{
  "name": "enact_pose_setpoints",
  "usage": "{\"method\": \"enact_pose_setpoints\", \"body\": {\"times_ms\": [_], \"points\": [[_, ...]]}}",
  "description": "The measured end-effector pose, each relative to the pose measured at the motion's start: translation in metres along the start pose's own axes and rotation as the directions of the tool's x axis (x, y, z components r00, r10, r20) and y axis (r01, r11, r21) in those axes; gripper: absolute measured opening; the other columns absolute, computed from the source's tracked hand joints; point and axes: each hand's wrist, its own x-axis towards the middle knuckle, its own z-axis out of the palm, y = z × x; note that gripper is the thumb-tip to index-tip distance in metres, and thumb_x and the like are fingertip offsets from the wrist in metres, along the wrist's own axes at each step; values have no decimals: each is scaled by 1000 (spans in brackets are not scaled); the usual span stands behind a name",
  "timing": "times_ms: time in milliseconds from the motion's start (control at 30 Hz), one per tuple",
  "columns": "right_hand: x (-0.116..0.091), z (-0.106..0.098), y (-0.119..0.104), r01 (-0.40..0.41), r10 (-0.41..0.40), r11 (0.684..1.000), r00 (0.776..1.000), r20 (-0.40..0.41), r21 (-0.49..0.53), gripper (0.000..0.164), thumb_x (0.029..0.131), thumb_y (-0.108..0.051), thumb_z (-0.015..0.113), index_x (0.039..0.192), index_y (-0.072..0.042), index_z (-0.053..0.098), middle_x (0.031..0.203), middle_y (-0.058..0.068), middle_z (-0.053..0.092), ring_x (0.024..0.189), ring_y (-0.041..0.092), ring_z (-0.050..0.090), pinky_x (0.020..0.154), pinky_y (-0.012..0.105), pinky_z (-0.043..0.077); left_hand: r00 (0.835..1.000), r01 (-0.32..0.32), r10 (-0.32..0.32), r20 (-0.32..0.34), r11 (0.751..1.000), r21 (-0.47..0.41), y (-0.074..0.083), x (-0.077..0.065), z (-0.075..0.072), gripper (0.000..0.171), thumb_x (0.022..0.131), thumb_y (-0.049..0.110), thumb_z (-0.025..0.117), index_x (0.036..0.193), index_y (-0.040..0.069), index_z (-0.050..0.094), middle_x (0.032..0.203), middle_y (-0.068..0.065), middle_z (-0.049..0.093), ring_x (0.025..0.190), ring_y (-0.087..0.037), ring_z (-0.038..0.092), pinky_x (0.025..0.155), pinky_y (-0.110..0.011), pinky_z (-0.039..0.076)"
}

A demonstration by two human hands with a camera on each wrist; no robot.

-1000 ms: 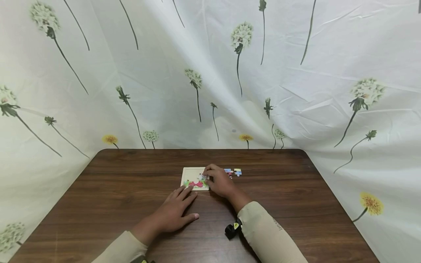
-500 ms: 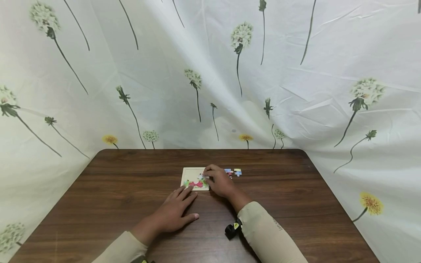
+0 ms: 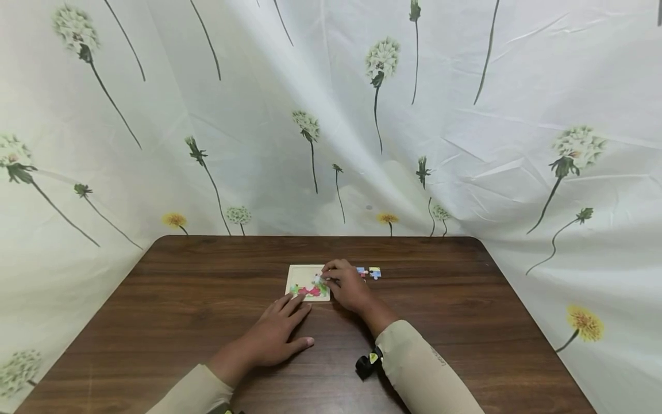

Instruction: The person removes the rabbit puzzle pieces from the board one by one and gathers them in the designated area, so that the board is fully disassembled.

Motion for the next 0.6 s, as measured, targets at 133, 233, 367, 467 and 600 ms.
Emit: {"method": "enact_pose_setpoints", "body": {"times_ms": [133,233,367,467,600], "points": [[-3,1,1,21,-21,1000,999,-38,-7,16,100,-1,76,114,-3,85,127,9,73,119,28,68,97,45,62,1000,16,-16,18,1000,7,1,0,0,76,106,58,64,162,8,53,175,-20,39,164,-49,30,129,-70,31],[-5,1,2,37,-37,999,997,-66,-9,16,99,0,78,113,-3,85,125,9,74,118,28,68,97,45,62,999,21,-21,28,1000,8,1,0,-1,76,106,58,64,163,9,52,176,-19,38,165,-48,29,129,-69,31],[-6,-1,2,39,-40,999,993,-107,-4,16,97,0,80,112,-3,86,124,8,76,117,28,69,96,45,62,999,18,-19,27,1000,3,1,0,-1,75,106,57,64,162,9,52,176,-19,38,165,-48,29,129,-70,30],[-7,-2,4,13,-13,1000,992,-124,1,16,98,-1,80,112,-4,86,125,7,77,118,27,69,96,45,62,1000,15,-15,12,1000,6,1,0,0,75,106,56,64,162,8,53,175,-19,39,164,-49,31,129,-70,31],[-9,-5,7,-10,11,1000,990,-142,8,15,98,1,79,110,-4,86,124,8,77,118,26,69,97,44,61,1000,15,-15,-2,1000,7,1,-1,0,74,105,56,65,161,8,54,174,-20,40,163,-49,31,129,-70,32]]}}
